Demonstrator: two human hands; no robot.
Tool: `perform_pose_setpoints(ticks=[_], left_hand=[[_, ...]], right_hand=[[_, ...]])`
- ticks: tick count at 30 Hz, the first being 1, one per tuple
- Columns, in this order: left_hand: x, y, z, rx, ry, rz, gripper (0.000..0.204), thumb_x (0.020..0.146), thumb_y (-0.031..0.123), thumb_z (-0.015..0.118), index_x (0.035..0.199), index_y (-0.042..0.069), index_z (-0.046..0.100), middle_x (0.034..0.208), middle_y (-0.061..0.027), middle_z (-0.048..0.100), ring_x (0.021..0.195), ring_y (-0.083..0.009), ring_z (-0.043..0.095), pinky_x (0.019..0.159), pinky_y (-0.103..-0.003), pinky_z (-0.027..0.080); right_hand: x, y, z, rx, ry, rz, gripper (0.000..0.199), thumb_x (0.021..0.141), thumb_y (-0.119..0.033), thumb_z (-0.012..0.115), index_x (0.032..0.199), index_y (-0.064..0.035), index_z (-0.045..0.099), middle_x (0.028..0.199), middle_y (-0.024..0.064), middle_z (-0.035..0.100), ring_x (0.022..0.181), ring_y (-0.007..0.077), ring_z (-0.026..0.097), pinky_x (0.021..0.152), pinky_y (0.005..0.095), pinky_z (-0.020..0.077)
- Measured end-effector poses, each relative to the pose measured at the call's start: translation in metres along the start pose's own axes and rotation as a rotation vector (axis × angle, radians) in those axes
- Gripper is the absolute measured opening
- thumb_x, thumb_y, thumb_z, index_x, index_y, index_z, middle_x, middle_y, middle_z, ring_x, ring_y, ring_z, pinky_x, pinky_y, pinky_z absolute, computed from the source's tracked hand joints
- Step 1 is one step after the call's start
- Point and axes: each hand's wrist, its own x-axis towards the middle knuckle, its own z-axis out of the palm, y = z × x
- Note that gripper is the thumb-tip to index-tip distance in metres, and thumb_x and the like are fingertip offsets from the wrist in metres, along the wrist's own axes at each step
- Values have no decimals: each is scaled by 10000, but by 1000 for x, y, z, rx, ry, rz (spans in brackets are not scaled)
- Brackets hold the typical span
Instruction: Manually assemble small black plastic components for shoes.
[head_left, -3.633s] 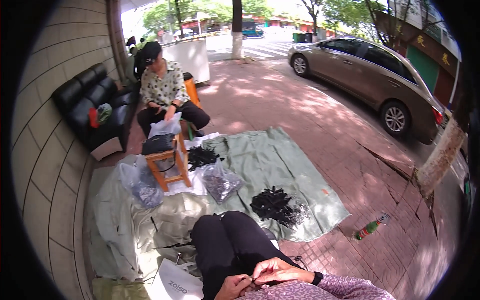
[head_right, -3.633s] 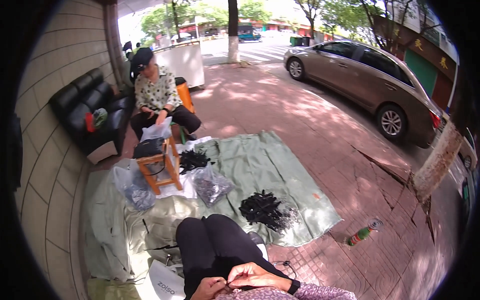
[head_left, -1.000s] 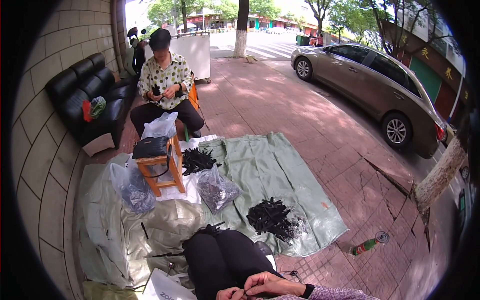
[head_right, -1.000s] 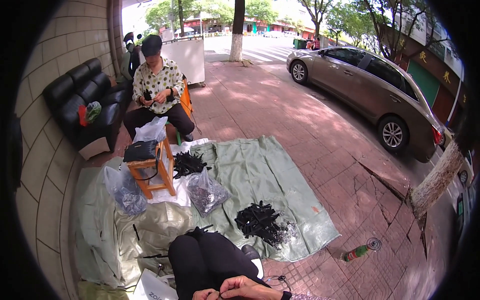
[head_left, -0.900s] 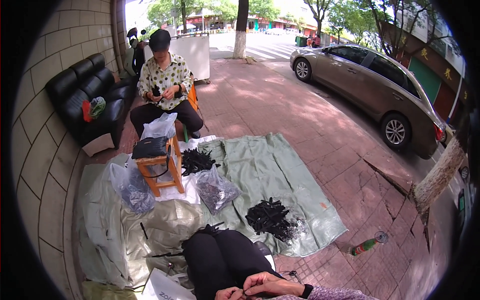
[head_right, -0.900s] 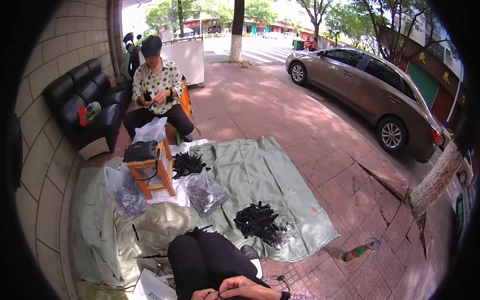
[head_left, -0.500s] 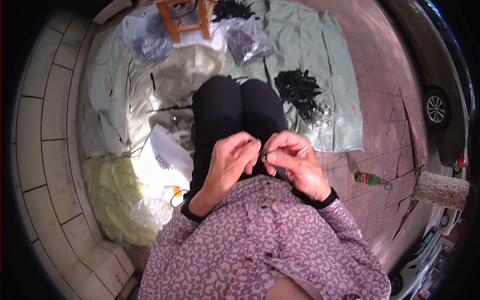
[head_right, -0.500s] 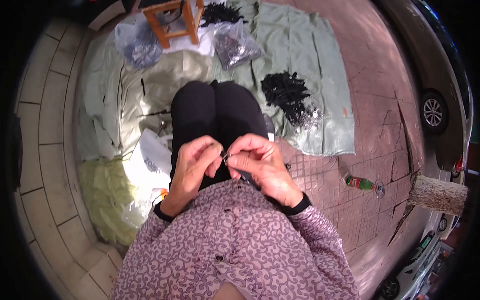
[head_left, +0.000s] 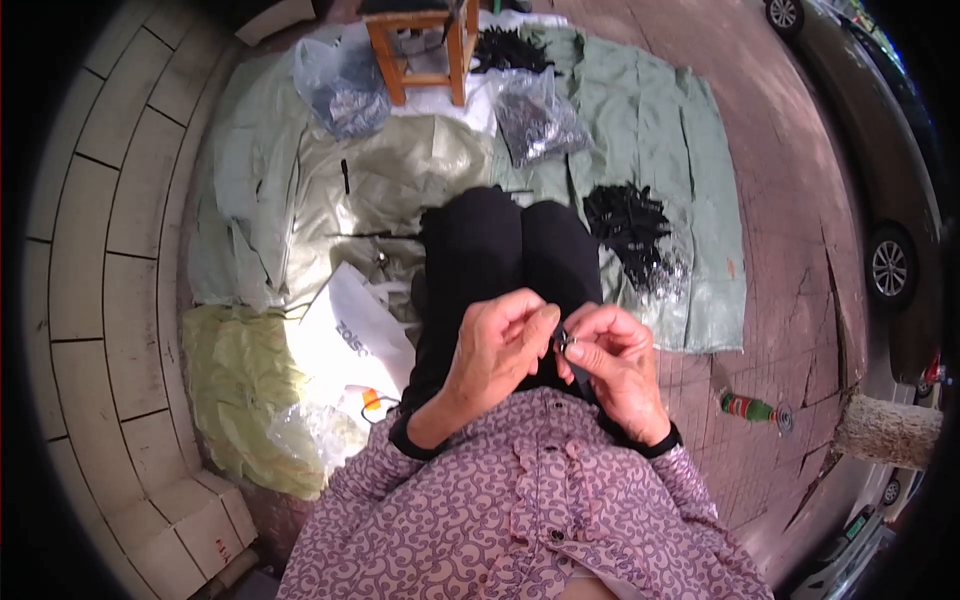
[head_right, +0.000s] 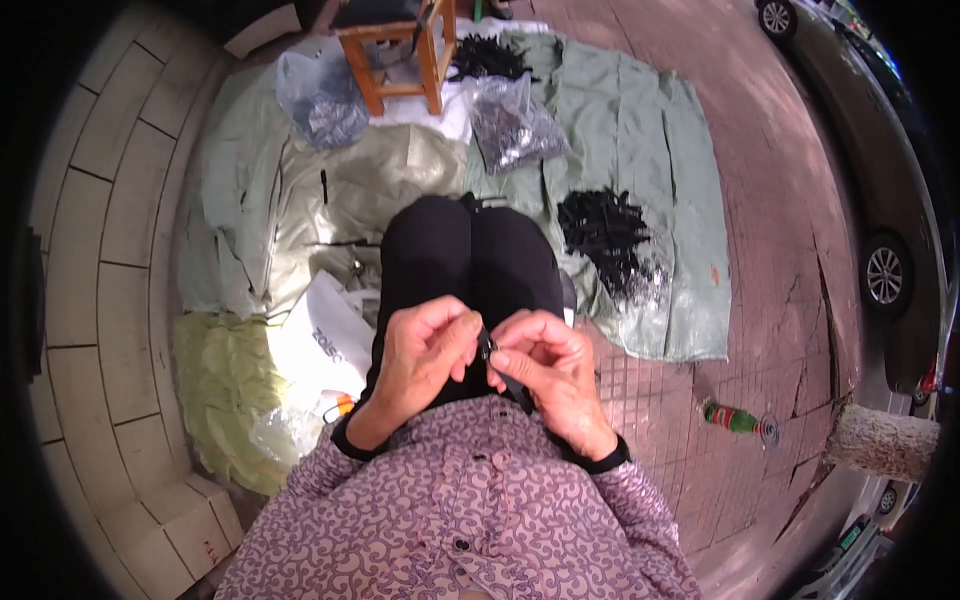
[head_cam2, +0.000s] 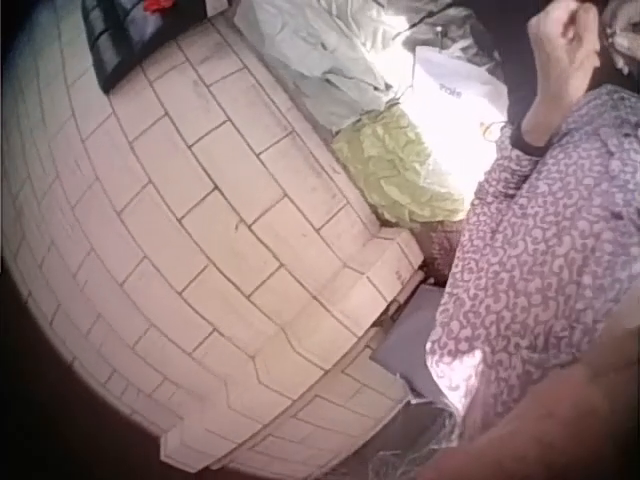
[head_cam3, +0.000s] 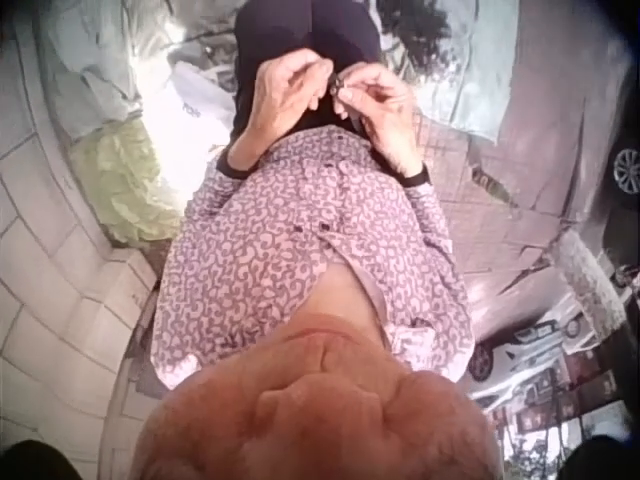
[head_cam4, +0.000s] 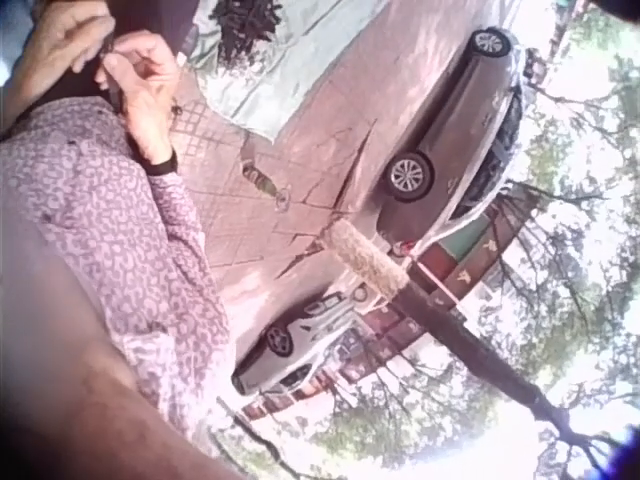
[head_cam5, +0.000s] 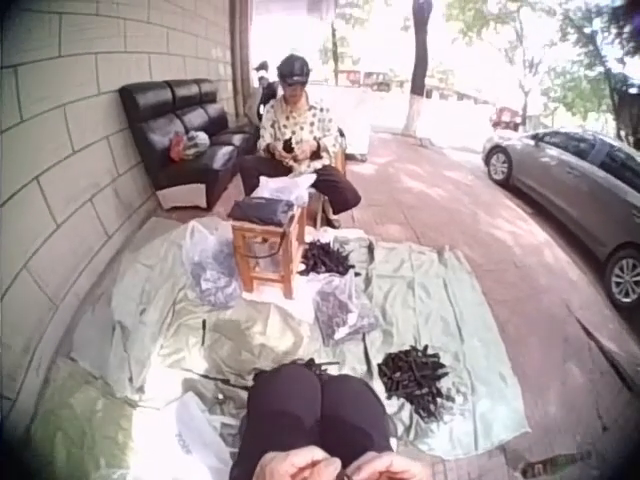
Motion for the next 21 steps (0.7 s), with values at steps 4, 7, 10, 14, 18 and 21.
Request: perform_pose_setpoints(ticks=[4, 7, 10, 14, 18, 21], left_hand=[[5, -22, 3, 23, -48, -16, 207, 920, 153, 600, 789, -7, 597, 620, -3, 577, 522, -35, 523, 470, -190, 407], [5, -28, -3, 38, -106, -52, 195, 905, 160, 624, 810, -10, 614, 628, 0, 587, 538, -35, 538, 481, -188, 420], [3, -30, -10, 36, -141, -110, 190, 898, 166, 633, 823, -8, 634, 624, 4, 581, 548, -30, 531, 488, -185, 425], [4, -38, -8, 12, -149, -176, 179, 900, 155, 625, 839, -12, 648, 638, 12, 584, 564, -25, 530, 499, -181, 424], [2, -35, -8, -62, -150, -281, 152, 890, 128, 629, 855, -18, 654, 651, 13, 591, 575, -22, 530, 513, -175, 426], [19, -35, -10, -31, -149, -312, 135, 876, 108, 634, 817, -14, 637, 634, 3, 585, 558, -35, 535, 505, -180, 428]], right_hand=[[1, 13, -15, 41, 22, 57, 83, 841, 58, 639, 904, 24, 598, 863, 89, 612, 712, 151, 614, 618, 267, 506], [4, 21, -20, 60, -18, 69, 89, 831, 59, 651, 905, 28, 612, 855, 94, 622, 713, 155, 619, 621, 276, 510], [3, 21, -19, 78, -11, 120, 90, 825, 45, 669, 901, 31, 622, 866, 91, 631, 714, 153, 620, 633, 268, 516], [6, 20, -24, 34, -13, 172, 77, 830, 47, 663, 898, 31, 631, 860, 85, 629, 719, 146, 620, 641, 260, 516], [7, 18, -25, 26, -16, 217, 76, 828, 47, 664, 895, 31, 634, 853, 79, 626, 712, 133, 614, 635, 248, 511], [20, 21, -30, 54, 4, 223, 69, 837, 51, 649, 890, 13, 625, 851, 70, 617, 700, 121, 605, 607, 238, 496]])
